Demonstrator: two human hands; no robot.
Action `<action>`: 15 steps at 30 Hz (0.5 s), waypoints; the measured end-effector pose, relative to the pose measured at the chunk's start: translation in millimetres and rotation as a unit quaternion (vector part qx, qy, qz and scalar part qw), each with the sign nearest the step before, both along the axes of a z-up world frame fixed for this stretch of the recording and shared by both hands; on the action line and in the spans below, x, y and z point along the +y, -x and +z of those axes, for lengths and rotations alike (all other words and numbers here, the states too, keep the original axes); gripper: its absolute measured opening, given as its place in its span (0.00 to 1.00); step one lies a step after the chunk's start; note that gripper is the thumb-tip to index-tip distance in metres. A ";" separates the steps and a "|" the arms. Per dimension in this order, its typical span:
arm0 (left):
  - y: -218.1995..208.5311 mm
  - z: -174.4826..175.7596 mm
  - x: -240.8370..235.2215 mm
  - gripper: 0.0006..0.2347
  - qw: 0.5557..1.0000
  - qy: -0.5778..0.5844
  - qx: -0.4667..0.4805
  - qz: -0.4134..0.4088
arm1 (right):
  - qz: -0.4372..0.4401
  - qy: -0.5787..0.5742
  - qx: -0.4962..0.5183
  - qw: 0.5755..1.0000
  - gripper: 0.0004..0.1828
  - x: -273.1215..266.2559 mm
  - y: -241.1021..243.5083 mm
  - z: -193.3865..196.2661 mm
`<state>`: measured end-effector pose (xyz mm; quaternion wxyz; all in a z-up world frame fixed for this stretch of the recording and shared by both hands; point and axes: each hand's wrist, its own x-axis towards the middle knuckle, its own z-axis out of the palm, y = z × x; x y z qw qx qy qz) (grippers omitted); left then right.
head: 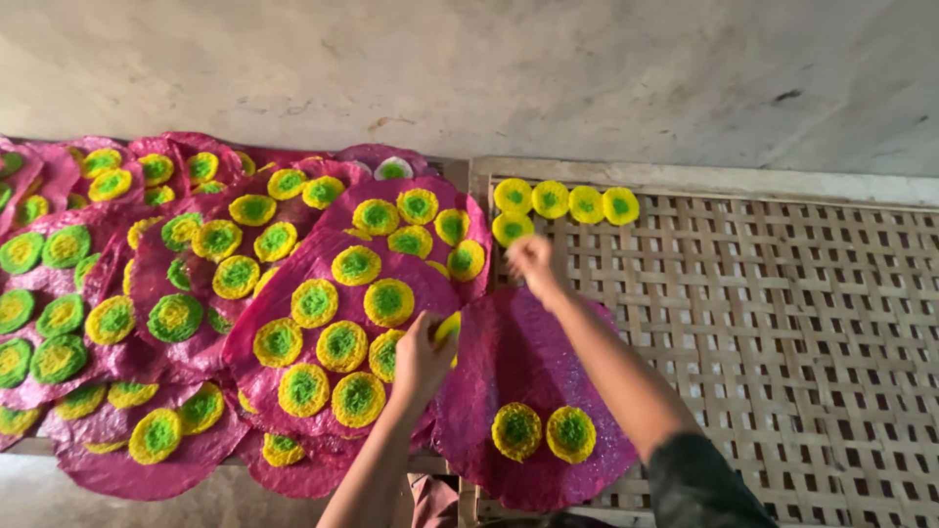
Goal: The person arranges small, round, yellow and green decorations onto a woven tray. They pick up the items from a pile on a pink cloth and place them in neat rows on the tray.
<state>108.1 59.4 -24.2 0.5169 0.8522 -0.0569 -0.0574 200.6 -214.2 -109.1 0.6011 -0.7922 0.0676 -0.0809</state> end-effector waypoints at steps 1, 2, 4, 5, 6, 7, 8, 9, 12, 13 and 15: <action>-4.6 3.9 -16.7 0.11 1.000 -0.011 -0.026 0.008 | 0.082 -0.169 0.100 0.977 0.24 6.4 28.1 7.1; -7.6 7.7 -33.4 0.11 0.997 -0.010 -0.075 0.000 | 0.117 -0.308 0.199 0.923 0.26 10.8 54.3 10.6; -7.1 15.0 -63.3 0.14 0.992 -0.007 -0.123 -0.027 | 0.089 -0.407 0.246 0.875 0.25 13.2 84.2 4.7; -4.1 17.9 -76.9 0.17 0.991 -0.006 -0.123 -0.046 | 0.067 -0.410 0.227 0.881 0.23 7.1 88.7 -4.6; -3.0 20.2 -86.8 0.19 0.990 -0.003 -0.125 -0.065 | 0.045 -0.411 0.206 0.887 0.21 -3.6 86.1 -16.8; 1.9 20.1 -91.4 0.19 0.991 -0.015 -0.093 -0.094 | 0.006 -0.402 0.198 0.894 0.20 -19.4 75.6 -30.5; 12.5 16.6 -93.0 0.19 0.990 -0.026 -0.060 -0.123 | -0.033 -0.392 0.192 0.899 0.19 -39.5 59.8 -44.1; 23.7 10.5 -92.2 0.19 0.987 -0.038 -0.027 -0.151 | -0.072 -0.382 0.186 0.902 0.19 -59.5 44.9 -57.0; 59.9 -14.7 -74.9 0.24 0.940 -0.126 -0.110 -0.296 | -0.128 -0.311 0.166 0.927 0.15 -103.5 5.9 -78.7; 72.9 -21.4 -66.8 0.28 0.921 -0.172 -0.099 -0.336 | -0.126 -0.295 0.168 0.932 0.13 -111.7 -8.0 -78.5; 98.7 -28.9 -47.1 0.27 0.916 -0.186 -0.100 -0.341 | -0.119 -0.240 0.153 0.951 0.11 -113.5 -30.2 -79.0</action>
